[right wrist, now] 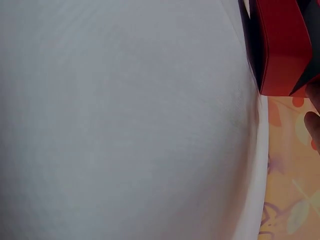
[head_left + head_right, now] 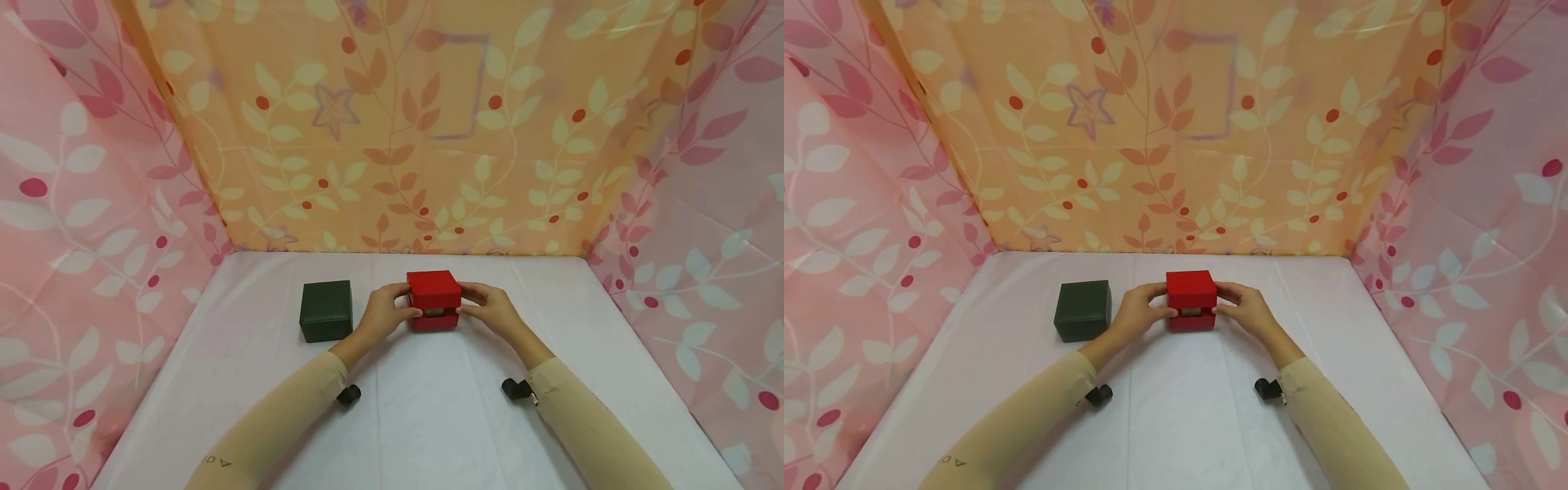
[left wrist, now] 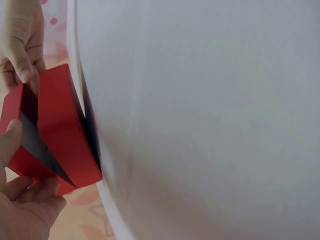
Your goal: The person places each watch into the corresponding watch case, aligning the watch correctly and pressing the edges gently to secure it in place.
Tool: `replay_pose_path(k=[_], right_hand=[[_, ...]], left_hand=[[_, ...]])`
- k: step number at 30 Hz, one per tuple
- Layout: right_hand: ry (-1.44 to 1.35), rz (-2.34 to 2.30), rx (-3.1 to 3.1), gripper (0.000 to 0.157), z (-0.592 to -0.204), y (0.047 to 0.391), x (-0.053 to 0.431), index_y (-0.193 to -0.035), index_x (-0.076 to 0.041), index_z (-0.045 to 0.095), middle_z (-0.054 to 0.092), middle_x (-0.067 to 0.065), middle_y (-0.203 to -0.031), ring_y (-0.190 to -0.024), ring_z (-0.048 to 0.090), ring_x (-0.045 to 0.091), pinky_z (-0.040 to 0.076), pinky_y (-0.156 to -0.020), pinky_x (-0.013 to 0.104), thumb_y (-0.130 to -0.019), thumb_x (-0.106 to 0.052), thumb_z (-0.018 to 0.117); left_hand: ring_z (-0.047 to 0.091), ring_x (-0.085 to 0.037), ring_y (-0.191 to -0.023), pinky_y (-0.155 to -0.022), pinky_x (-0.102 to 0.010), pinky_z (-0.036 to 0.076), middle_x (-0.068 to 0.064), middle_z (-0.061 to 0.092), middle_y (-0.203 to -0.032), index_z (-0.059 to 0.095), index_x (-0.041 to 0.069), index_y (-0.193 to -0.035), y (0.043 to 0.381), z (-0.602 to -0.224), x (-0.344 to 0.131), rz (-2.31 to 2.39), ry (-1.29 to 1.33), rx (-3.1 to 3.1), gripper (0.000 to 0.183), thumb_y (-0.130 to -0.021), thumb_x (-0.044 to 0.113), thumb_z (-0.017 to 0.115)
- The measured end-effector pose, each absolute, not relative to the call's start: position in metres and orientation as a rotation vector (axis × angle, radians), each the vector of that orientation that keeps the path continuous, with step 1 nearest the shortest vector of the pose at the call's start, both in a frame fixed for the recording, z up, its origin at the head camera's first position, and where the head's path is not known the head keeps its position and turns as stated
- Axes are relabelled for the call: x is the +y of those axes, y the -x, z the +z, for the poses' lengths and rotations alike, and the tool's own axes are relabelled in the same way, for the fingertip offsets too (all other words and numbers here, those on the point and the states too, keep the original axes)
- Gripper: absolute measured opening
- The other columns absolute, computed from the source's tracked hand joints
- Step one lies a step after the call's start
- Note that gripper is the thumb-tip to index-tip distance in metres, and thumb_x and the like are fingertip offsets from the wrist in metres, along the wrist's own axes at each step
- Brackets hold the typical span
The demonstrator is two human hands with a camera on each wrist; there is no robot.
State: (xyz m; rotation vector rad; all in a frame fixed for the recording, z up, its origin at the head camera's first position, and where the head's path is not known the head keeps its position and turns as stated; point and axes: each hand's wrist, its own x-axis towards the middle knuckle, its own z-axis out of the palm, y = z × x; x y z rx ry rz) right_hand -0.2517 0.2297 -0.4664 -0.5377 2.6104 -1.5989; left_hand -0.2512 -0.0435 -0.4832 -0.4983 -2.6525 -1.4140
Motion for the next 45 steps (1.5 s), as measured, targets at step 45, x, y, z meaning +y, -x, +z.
replay_pose_path(k=[45], right_hand=[[0.274,-1.970,2.379,0.059,-0.498,0.238,0.223,-0.140,0.002,0.059,0.060,0.024,-0.138,-0.131,0.057,0.037,0.053,-0.090,0.016,-0.085,-0.001,0.081]], left_hand=[[0.064,-0.029,-0.127,-0.101,-0.039,0.053,-0.011,0.067,-0.136,0.068,0.000,-0.131,0.231,-0.497,-0.033,-1.851,0.255,-2.460,0.055,-0.082,0.014,0.087]])
